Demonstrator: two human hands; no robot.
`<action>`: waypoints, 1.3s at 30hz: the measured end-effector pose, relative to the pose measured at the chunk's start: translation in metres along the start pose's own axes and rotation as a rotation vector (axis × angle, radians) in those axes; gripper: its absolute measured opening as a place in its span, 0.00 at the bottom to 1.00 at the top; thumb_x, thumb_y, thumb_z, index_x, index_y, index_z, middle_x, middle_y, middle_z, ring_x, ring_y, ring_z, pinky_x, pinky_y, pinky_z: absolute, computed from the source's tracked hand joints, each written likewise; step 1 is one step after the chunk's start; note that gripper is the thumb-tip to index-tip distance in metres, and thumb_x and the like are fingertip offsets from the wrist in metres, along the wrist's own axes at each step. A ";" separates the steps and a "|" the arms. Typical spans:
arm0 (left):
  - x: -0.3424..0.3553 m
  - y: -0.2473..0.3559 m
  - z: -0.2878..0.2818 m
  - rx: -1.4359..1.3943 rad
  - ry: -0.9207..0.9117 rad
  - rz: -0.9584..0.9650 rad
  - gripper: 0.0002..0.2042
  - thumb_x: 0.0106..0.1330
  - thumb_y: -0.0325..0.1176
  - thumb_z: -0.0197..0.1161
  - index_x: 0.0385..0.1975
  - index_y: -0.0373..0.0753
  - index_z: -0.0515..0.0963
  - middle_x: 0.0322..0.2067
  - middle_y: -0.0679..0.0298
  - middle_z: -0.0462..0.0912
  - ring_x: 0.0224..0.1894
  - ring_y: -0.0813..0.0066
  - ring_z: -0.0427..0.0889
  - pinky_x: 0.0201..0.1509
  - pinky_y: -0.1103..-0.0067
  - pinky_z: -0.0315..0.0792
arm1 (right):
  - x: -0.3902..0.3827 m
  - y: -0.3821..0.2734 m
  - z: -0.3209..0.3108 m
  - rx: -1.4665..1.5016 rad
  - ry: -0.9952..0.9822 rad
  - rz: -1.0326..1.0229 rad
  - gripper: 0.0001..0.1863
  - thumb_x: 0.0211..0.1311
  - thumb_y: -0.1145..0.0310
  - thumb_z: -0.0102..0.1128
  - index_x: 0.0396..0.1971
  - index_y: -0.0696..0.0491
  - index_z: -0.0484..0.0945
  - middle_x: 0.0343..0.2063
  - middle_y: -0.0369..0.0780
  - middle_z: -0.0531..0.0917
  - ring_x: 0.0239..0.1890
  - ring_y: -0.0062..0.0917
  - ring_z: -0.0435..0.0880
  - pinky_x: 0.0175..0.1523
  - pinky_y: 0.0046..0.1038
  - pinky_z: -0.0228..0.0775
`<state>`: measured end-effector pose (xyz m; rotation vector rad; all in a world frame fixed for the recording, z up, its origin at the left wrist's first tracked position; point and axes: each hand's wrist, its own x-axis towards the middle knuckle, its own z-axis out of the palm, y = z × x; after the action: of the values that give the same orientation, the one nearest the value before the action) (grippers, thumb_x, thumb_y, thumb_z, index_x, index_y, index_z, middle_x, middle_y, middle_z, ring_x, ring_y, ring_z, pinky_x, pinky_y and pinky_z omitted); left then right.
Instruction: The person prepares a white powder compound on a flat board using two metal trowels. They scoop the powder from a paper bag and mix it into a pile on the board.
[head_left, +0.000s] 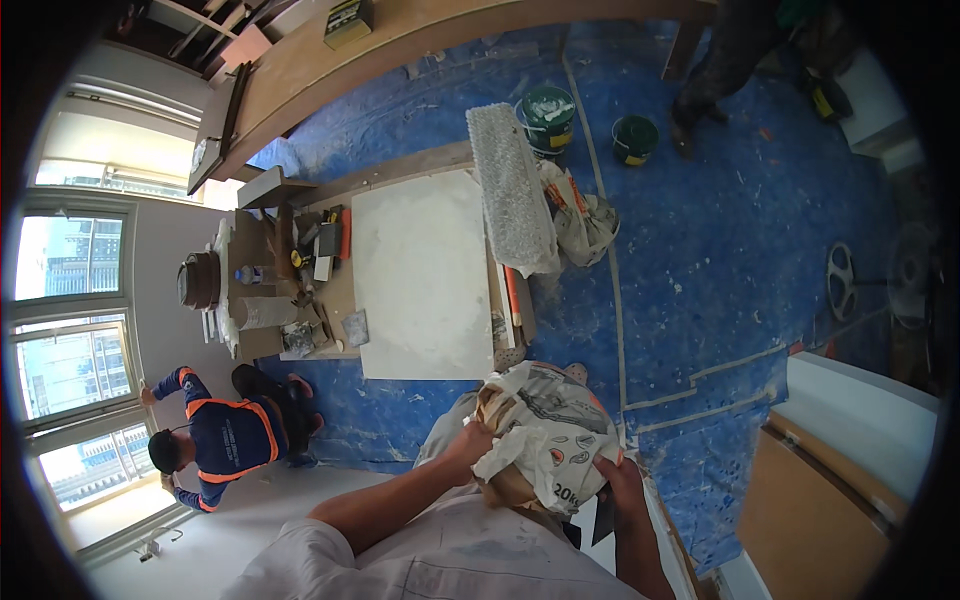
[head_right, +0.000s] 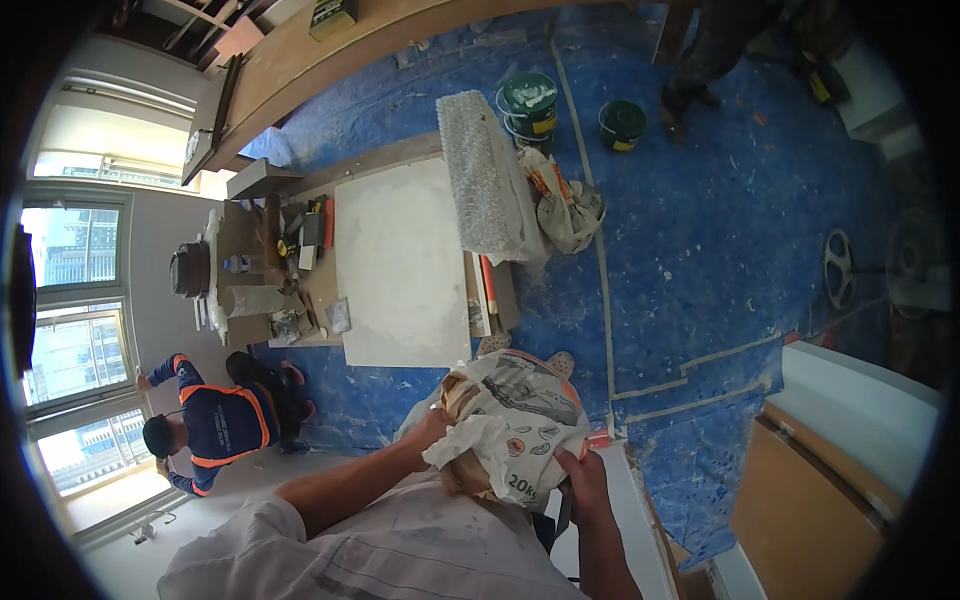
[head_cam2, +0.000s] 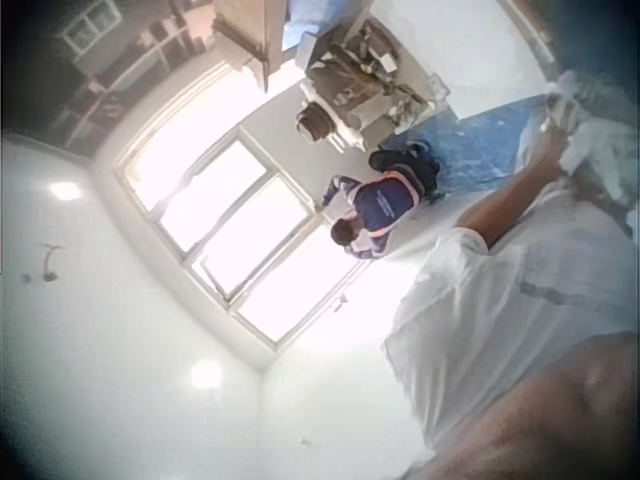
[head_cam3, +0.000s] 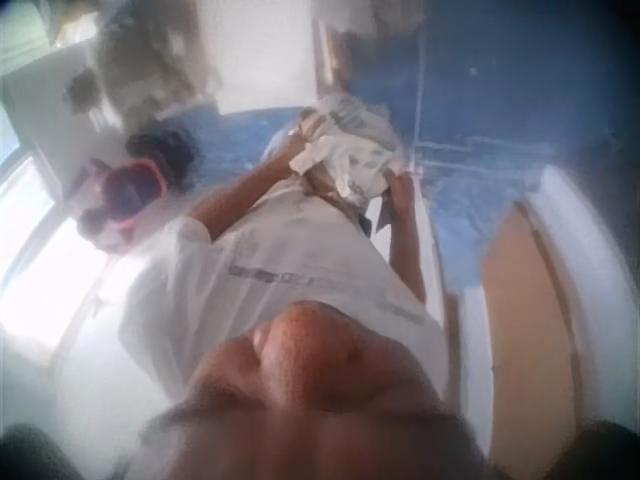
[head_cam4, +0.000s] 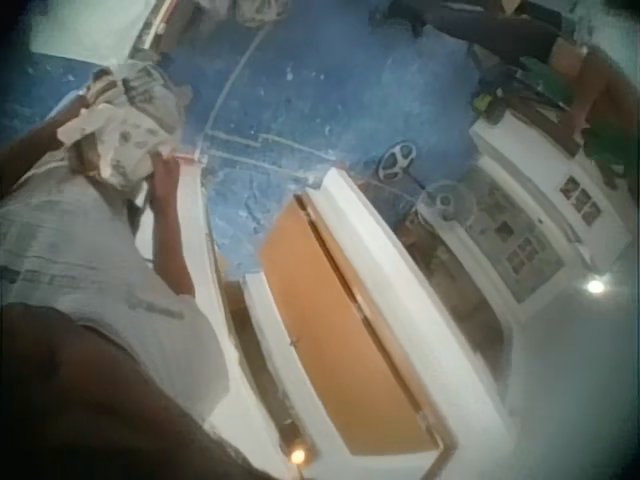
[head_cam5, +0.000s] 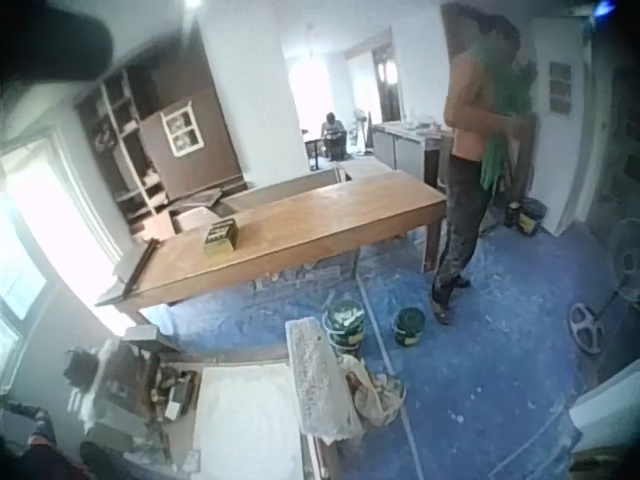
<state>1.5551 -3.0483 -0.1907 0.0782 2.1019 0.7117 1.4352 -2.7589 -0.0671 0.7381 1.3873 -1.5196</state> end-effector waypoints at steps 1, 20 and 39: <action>-0.025 0.018 -0.030 -0.195 0.022 -0.117 0.12 0.63 0.36 0.65 0.42 0.37 0.83 0.37 0.58 0.86 0.42 0.76 0.84 0.44 0.74 0.77 | -0.006 -0.006 0.017 0.007 -0.025 -0.030 0.18 0.64 0.61 0.61 0.47 0.57 0.79 0.32 0.32 0.83 0.24 0.12 0.75 0.26 0.18 0.62; -0.108 -0.177 -0.126 -1.397 0.363 -0.210 0.18 0.65 0.40 0.65 0.52 0.40 0.77 0.43 0.61 0.82 0.45 0.67 0.83 0.47 0.69 0.78 | 0.065 -0.002 0.271 -0.005 -0.005 -0.192 0.17 0.65 0.66 0.61 0.48 0.61 0.81 0.39 0.40 0.86 0.39 0.24 0.86 0.42 0.26 0.74; -0.074 -0.147 -0.286 -1.873 0.662 0.436 0.38 0.71 0.42 0.56 0.75 0.43 0.42 0.71 0.49 0.58 0.71 0.51 0.61 0.74 0.60 0.59 | 0.098 -0.061 0.234 0.586 -0.051 -0.241 0.26 0.66 0.46 0.61 0.48 0.56 0.76 0.45 0.38 0.83 0.19 0.19 0.78 0.23 0.23 0.68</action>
<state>1.4082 -3.3250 -0.0865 -0.8199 1.0826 2.8960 1.3751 -3.0120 -0.0854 0.8934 1.0174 -2.1618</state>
